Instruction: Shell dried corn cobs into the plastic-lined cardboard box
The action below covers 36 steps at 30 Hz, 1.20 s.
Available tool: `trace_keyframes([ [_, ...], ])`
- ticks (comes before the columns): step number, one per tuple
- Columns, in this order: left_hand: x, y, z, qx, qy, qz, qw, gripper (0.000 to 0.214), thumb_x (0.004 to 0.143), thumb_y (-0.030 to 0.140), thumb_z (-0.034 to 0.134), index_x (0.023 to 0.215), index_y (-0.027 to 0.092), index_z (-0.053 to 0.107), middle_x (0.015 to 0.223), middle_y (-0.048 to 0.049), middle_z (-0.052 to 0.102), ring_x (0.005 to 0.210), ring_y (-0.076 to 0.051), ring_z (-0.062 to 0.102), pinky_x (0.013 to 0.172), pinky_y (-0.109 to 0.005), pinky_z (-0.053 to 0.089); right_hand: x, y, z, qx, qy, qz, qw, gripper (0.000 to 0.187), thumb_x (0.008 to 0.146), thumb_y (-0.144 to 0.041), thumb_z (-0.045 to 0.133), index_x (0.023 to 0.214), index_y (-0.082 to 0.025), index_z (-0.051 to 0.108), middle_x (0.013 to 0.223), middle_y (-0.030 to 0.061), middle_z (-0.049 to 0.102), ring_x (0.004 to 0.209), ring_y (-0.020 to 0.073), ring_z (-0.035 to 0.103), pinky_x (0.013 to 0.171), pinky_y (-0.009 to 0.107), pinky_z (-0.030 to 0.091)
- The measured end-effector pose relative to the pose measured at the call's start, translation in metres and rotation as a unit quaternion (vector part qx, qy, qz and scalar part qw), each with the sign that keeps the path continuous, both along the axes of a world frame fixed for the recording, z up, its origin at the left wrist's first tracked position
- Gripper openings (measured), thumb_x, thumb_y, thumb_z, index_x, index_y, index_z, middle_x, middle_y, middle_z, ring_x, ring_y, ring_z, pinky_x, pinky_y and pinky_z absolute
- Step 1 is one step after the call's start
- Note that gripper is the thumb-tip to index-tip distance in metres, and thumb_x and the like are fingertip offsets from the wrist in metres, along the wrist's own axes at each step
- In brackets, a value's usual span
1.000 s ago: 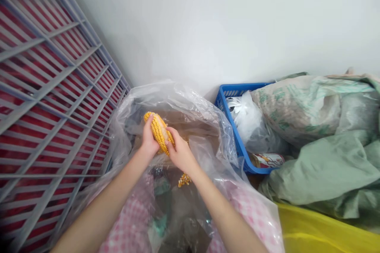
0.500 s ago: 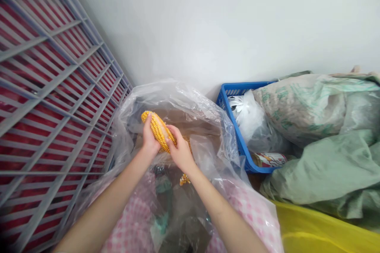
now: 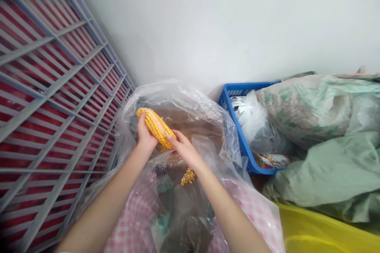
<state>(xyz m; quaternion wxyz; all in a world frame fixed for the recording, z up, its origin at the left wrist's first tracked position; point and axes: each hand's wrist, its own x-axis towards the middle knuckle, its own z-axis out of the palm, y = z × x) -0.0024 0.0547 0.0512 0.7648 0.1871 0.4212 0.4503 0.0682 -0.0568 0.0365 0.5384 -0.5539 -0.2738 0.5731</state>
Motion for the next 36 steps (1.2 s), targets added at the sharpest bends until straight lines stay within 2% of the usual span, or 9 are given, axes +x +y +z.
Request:
trace_keyframes([
  [5, 0.004, -0.006, 0.002, 0.003, -0.003, 0.014, 1.0, 0.027, 0.066, 0.047, 0.059, 0.074, 0.021, 0.057, 0.065, 0.0017, 0.055, 0.056, -0.011, 0.053, 0.058, -0.024, 0.043, -0.005, 0.002, 0.001, -0.004, 0.01, -0.008, 1.0, 0.042, 0.074, -0.046, 0.054, 0.109, -0.021, 0.053, 0.101, 0.0049, 0.06, 0.072, 0.0118, 0.056, 0.055, 0.022, 0.045],
  [11, 0.003, -0.006, 0.01, 0.009, -0.006, 0.027, 1.0, 0.026, 0.068, 0.045, 0.058, 0.075, 0.02, 0.058, 0.067, 0.001, 0.056, 0.057, -0.011, 0.054, 0.058, -0.024, 0.043, -0.007, 0.003, 0.002, 0.026, 0.07, 0.0, 0.997, 0.045, 0.072, -0.04, 0.058, 0.114, -0.024, 0.049, 0.115, 0.0034, 0.055, 0.094, 0.0161, 0.055, 0.061, 0.022, 0.048],
  [23, 0.0, -0.01, 0.01, 0.061, 0.002, 0.077, 0.995, 0.026, 0.071, 0.045, 0.055, 0.082, 0.021, 0.059, 0.073, 0.0014, 0.058, 0.061, -0.011, 0.056, 0.059, -0.023, 0.045, -0.02, 0.006, -0.003, 0.047, 0.024, -0.035, 0.998, 0.048, 0.073, -0.042, 0.056, 0.116, -0.024, 0.047, 0.113, 0.0036, 0.055, 0.091, 0.0158, 0.054, 0.063, 0.023, 0.047],
  [36, 0.002, -0.013, 0.004, 0.091, 0.0, 0.086, 0.992, 0.03, 0.069, 0.049, 0.058, 0.082, 0.021, 0.06, 0.073, 0.0015, 0.058, 0.063, -0.01, 0.057, 0.061, -0.021, 0.045, -0.023, 0.005, -0.006, 0.064, -0.007, -0.056, 0.996, 0.045, 0.073, -0.044, 0.055, 0.113, -0.025, 0.048, 0.113, 0.0028, 0.055, 0.092, 0.0163, 0.054, 0.064, 0.024, 0.048],
])
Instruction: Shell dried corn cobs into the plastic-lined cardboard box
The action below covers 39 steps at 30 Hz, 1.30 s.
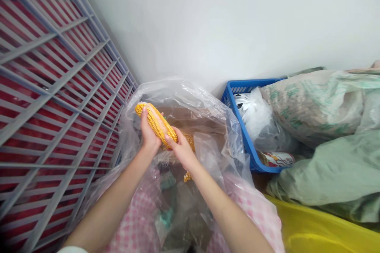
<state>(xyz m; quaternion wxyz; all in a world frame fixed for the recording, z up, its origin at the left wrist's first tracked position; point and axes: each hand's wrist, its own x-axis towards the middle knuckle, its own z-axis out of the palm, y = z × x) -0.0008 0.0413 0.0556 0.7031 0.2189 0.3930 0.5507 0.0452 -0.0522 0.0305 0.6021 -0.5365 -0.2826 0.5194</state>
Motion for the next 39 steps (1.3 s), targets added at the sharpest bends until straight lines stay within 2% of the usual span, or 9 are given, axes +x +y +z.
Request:
trace_keyframes([
  [4, 0.002, -0.002, -0.002, 0.01, 0.013, 0.007, 1.0, 0.029, 0.068, 0.047, 0.06, 0.081, 0.021, 0.059, 0.073, 0.0015, 0.058, 0.064, -0.011, 0.057, 0.061, -0.021, 0.045, -0.001, 0.0, -0.002, 0.0, 0.009, -0.011, 1.0, 0.044, 0.074, -0.043, 0.055, 0.112, -0.024, 0.048, 0.113, 0.0031, 0.055, 0.092, 0.0161, 0.054, 0.063, 0.023, 0.048],
  [9, 0.003, 0.001, 0.001, -0.023, -0.003, -0.028, 0.999, 0.028, 0.07, 0.047, 0.056, 0.081, 0.021, 0.059, 0.07, 0.0016, 0.058, 0.06, -0.011, 0.056, 0.06, -0.022, 0.045, 0.004, 0.001, 0.003, -0.014, 0.006, 0.004, 1.0, 0.045, 0.074, -0.046, 0.054, 0.114, -0.025, 0.048, 0.114, 0.0031, 0.055, 0.095, 0.0171, 0.055, 0.064, 0.024, 0.05],
  [12, -0.001, 0.007, 0.004, -0.032, -0.026, -0.035, 0.999, 0.024, 0.07, 0.043, 0.057, 0.08, 0.021, 0.06, 0.073, 0.0017, 0.06, 0.061, -0.011, 0.057, 0.062, -0.023, 0.045, 0.009, 0.001, 0.01, -0.021, 0.054, 0.027, 0.998, 0.045, 0.076, -0.047, 0.051, 0.115, -0.026, 0.049, 0.116, 0.0028, 0.055, 0.097, 0.0186, 0.055, 0.067, 0.029, 0.051],
  [16, -0.005, 0.013, 0.006, -0.062, -0.041, -0.041, 0.996, 0.024, 0.07, 0.043, 0.057, 0.076, 0.019, 0.059, 0.067, 0.001, 0.059, 0.058, -0.011, 0.056, 0.062, -0.024, 0.046, 0.012, 0.0, 0.012, -0.005, 0.101, 0.051, 0.994, 0.049, 0.07, -0.03, 0.056, 0.118, -0.028, 0.048, 0.123, 0.0011, 0.051, 0.102, 0.0195, 0.054, 0.071, 0.03, 0.052],
  [20, -0.003, 0.012, 0.005, -0.08, -0.04, -0.051, 0.995, 0.026, 0.067, 0.044, 0.059, 0.077, 0.019, 0.059, 0.067, 0.0013, 0.059, 0.057, -0.012, 0.056, 0.059, -0.025, 0.045, 0.011, 0.0, 0.008, -0.005, 0.025, 0.041, 0.999, 0.053, 0.069, -0.025, 0.051, 0.122, -0.025, 0.045, 0.123, 0.0025, 0.051, 0.1, 0.0188, 0.054, 0.068, 0.027, 0.052],
  [24, -0.001, 0.011, 0.004, -0.079, -0.041, -0.053, 0.995, 0.03, 0.065, 0.046, 0.06, 0.076, 0.018, 0.059, 0.068, 0.0001, 0.059, 0.058, -0.012, 0.056, 0.059, -0.025, 0.044, 0.007, 0.0, 0.004, -0.012, -0.101, 0.013, 0.995, 0.052, 0.076, -0.03, 0.046, 0.127, -0.023, 0.04, 0.119, 0.0051, 0.051, 0.089, 0.0164, 0.056, 0.063, 0.027, 0.053],
  [27, -0.002, 0.012, 0.003, -0.082, -0.041, -0.047, 0.995, 0.03, 0.066, 0.047, 0.059, 0.074, 0.018, 0.059, 0.066, 0.0002, 0.058, 0.061, -0.013, 0.057, 0.06, -0.024, 0.044, 0.004, 0.0, 0.002, 0.007, -0.148, 0.008, 0.989, 0.049, 0.079, -0.038, 0.044, 0.126, -0.022, 0.039, 0.115, 0.0065, 0.052, 0.081, 0.0149, 0.056, 0.059, 0.026, 0.054],
  [33, -0.003, 0.013, 0.002, -0.08, -0.031, -0.042, 0.995, 0.028, 0.067, 0.046, 0.059, 0.076, 0.019, 0.059, 0.067, 0.0001, 0.058, 0.067, -0.015, 0.059, 0.062, -0.024, 0.044, 0.002, 0.003, 0.001, 0.009, -0.126, -0.001, 0.992, 0.047, 0.081, -0.047, 0.04, 0.12, -0.022, 0.043, 0.111, 0.0067, 0.054, 0.078, 0.0148, 0.057, 0.055, 0.026, 0.053],
  [39, -0.003, 0.014, 0.004, -0.078, -0.024, -0.043, 0.996, 0.027, 0.068, 0.045, 0.058, 0.073, 0.019, 0.059, 0.066, 0.0003, 0.058, 0.064, -0.014, 0.058, 0.059, -0.024, 0.044, 0.005, 0.004, -0.001, 0.002, -0.074, 0.016, 0.997, 0.045, 0.077, -0.032, 0.043, 0.122, -0.025, 0.041, 0.118, 0.0041, 0.051, 0.089, 0.0164, 0.056, 0.057, 0.024, 0.052],
])
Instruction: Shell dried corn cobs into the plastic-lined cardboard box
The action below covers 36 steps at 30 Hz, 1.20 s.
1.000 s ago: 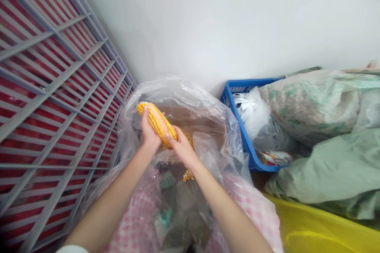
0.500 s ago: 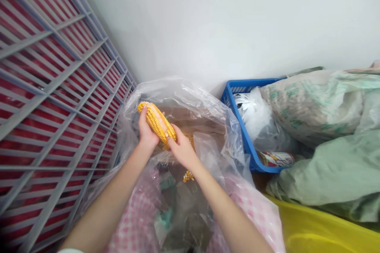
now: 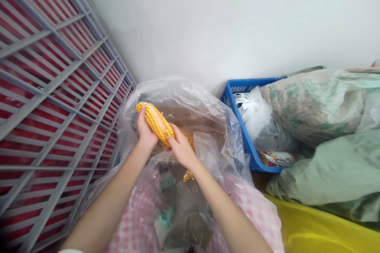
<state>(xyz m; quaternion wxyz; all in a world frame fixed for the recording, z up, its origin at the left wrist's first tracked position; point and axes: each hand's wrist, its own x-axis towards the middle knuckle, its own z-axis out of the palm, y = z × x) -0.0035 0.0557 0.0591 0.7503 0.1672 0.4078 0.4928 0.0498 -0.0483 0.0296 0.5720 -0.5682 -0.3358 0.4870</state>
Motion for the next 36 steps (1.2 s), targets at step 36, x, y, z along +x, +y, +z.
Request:
trace_keyframes([
  [36, 0.008, -0.002, -0.009, 0.028, 0.012, -0.056, 0.998, 0.025, 0.06, 0.036, 0.069, 0.076, 0.018, 0.06, 0.07, 0.0027, 0.059, 0.058, -0.01, 0.054, 0.059, -0.022, 0.042, 0.025, -0.01, 0.012, 0.063, -0.573, -0.008, 0.817, 0.018, 0.081, -0.022, 0.043, 0.092, -0.022, 0.057, 0.101, 0.0056, 0.058, 0.088, 0.0149, 0.056, 0.068, 0.024, 0.043],
])
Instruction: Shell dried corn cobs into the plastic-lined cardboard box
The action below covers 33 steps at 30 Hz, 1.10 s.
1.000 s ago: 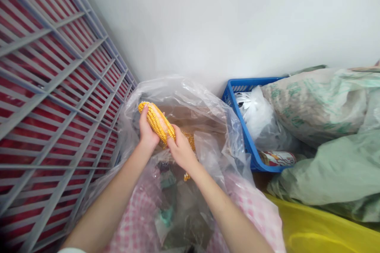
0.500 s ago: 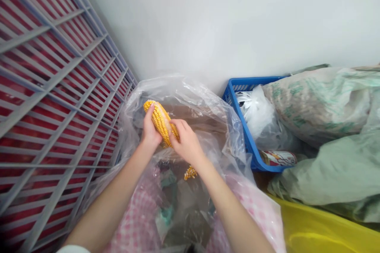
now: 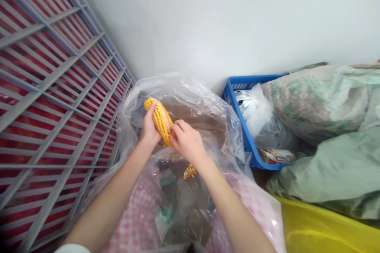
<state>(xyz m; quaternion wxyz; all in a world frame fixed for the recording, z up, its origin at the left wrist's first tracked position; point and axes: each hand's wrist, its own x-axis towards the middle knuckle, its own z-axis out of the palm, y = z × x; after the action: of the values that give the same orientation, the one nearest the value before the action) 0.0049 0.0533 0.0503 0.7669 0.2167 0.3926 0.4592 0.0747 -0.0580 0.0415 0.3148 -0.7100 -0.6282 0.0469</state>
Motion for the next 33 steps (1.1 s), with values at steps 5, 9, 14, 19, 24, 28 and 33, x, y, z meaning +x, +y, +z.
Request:
trace_keyframes([
  [5, 0.0, 0.0, 0.001, -0.003, 0.002, -0.005, 1.0, 0.025, 0.061, 0.036, 0.067, 0.075, 0.017, 0.059, 0.067, 0.0024, 0.058, 0.057, -0.01, 0.053, 0.058, -0.022, 0.041, -0.002, 0.001, -0.001, 0.036, 0.021, -0.004, 0.999, 0.017, 0.083, -0.023, 0.04, 0.09, -0.02, 0.056, 0.096, 0.0063, 0.059, 0.088, 0.0157, 0.055, 0.075, 0.026, 0.042],
  [9, 0.0, 0.0, 0.001, -0.008, 0.003, -0.015, 1.0, 0.025, 0.061, 0.037, 0.067, 0.073, 0.017, 0.058, 0.063, 0.0033, 0.055, 0.052, -0.009, 0.051, 0.057, -0.023, 0.04, -0.003, 0.001, 0.002, 0.039, 0.111, -0.017, 0.993, 0.014, 0.081, -0.023, 0.044, 0.088, -0.019, 0.056, 0.092, 0.0054, 0.059, 0.084, 0.0153, 0.055, 0.074, 0.026, 0.042],
  [14, -0.002, 0.003, 0.001, -0.01, -0.002, -0.022, 1.0, 0.026, 0.062, 0.039, 0.065, 0.071, 0.017, 0.056, 0.061, 0.0026, 0.055, 0.05, -0.01, 0.051, 0.053, -0.023, 0.039, 0.0, 0.004, 0.003, 0.056, 0.283, -0.029, 0.957, 0.011, 0.078, -0.025, 0.048, 0.083, -0.019, 0.057, 0.087, 0.0037, 0.058, 0.078, 0.0136, 0.055, 0.07, 0.026, 0.044],
  [19, -0.004, 0.005, 0.003, -0.013, 0.003, -0.027, 1.0, 0.027, 0.06, 0.04, 0.066, 0.068, 0.017, 0.055, 0.058, 0.0025, 0.054, 0.049, -0.01, 0.051, 0.052, -0.023, 0.04, 0.002, 0.007, 0.003, 0.038, 0.448, -0.056, 0.892, 0.015, 0.074, -0.031, 0.053, 0.081, -0.018, 0.056, 0.085, 0.0037, 0.059, 0.076, 0.0139, 0.054, 0.071, 0.028, 0.044],
  [24, -0.003, 0.004, 0.003, -0.014, 0.002, -0.027, 1.0, 0.027, 0.06, 0.04, 0.065, 0.067, 0.017, 0.055, 0.058, 0.0023, 0.055, 0.049, -0.01, 0.051, 0.052, -0.023, 0.041, 0.003, 0.01, 0.005, 0.028, 0.546, -0.061, 0.835, 0.022, 0.069, -0.036, 0.058, 0.08, -0.017, 0.056, 0.078, 0.0019, 0.059, 0.068, 0.0123, 0.053, 0.068, 0.027, 0.044],
  [28, -0.003, 0.004, 0.003, -0.019, -0.001, -0.029, 0.999, 0.027, 0.059, 0.04, 0.066, 0.067, 0.017, 0.055, 0.058, 0.0022, 0.055, 0.049, -0.01, 0.051, 0.051, -0.023, 0.041, 0.002, 0.01, 0.005, 0.032, 0.57, -0.063, 0.818, 0.024, 0.066, -0.037, 0.061, 0.078, -0.017, 0.055, 0.074, 0.0005, 0.058, 0.065, 0.011, 0.052, 0.067, 0.026, 0.045],
  [33, -0.003, 0.004, 0.004, -0.026, -0.002, -0.031, 0.999, 0.027, 0.06, 0.04, 0.066, 0.067, 0.017, 0.055, 0.058, 0.0022, 0.055, 0.049, -0.01, 0.052, 0.052, -0.023, 0.042, 0.001, 0.01, 0.003, 0.031, 0.569, -0.062, 0.819, 0.025, 0.067, -0.038, 0.06, 0.078, -0.017, 0.055, 0.073, 0.0005, 0.057, 0.064, 0.0107, 0.052, 0.066, 0.026, 0.044],
])
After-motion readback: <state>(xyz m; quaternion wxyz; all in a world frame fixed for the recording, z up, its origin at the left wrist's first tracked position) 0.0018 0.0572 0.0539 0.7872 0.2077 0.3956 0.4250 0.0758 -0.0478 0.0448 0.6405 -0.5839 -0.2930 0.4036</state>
